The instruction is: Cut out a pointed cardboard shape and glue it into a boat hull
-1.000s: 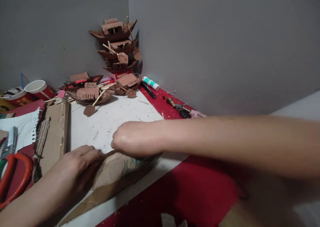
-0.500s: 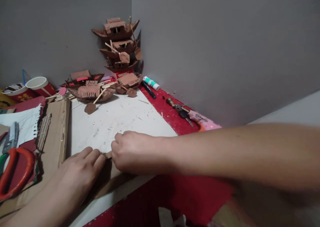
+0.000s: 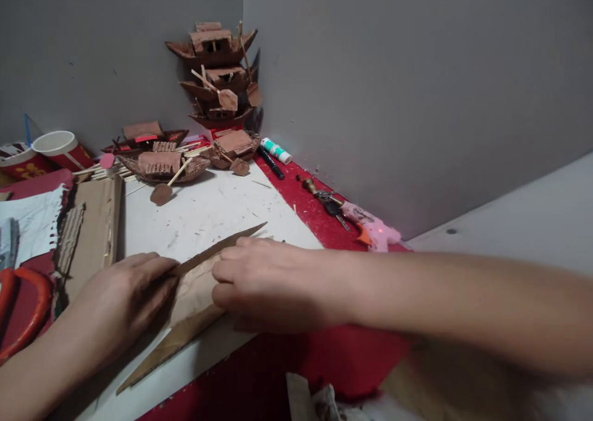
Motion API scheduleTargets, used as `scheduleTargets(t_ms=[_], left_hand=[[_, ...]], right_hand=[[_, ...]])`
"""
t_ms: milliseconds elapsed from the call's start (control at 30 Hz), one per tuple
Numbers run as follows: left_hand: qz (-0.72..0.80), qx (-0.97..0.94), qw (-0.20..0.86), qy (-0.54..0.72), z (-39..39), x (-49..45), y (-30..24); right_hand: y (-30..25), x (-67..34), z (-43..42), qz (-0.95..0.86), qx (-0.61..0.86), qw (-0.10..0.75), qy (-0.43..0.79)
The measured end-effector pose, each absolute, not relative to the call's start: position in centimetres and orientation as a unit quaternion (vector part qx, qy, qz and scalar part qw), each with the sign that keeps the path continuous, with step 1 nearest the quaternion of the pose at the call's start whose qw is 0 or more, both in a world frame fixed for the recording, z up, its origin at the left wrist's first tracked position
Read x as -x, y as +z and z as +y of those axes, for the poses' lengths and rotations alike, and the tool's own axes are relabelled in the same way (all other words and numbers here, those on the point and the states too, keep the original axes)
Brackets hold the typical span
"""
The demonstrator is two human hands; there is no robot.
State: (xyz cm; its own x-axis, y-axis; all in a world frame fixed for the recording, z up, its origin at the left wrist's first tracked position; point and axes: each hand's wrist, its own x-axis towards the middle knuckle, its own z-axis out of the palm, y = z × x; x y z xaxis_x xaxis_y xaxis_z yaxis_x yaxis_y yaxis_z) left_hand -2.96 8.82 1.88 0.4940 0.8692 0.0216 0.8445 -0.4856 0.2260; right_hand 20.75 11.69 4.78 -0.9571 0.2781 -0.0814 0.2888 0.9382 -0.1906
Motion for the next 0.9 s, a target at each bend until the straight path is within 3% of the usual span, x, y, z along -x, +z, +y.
scheduleTargets(t_ms=[133, 500, 700, 767, 900], left_hand=[[0.430, -0.888, -0.025, 0.161, 6.8, 1.5, 2.2], [0.353, -0.928, -0.003, 0.121, 4.5, -0.3, 0.3], [0.293, -0.933, -0.167, 0.128, 3.9, -0.3, -0.6], [0.305, -0.935, -0.131, 0.124, 4.1, -0.2, -0.5], [0.369, -0.918, 0.059, 0.131, 5.3, 0.1, 0.3]], right_hand=[[2.7, -21.1, 11.5, 0.988, -0.145, 0.009, -0.056], [1.4, -20.9, 11.1, 0.984, -0.164, -0.022, -0.069], [0.5, -21.2, 10.4, 0.992, -0.127, 0.012, -0.009], [0.9, -21.1, 10.8, 0.991, -0.129, 0.026, -0.021], [2.2, -20.6, 12.2, 0.974, -0.170, 0.036, -0.142]])
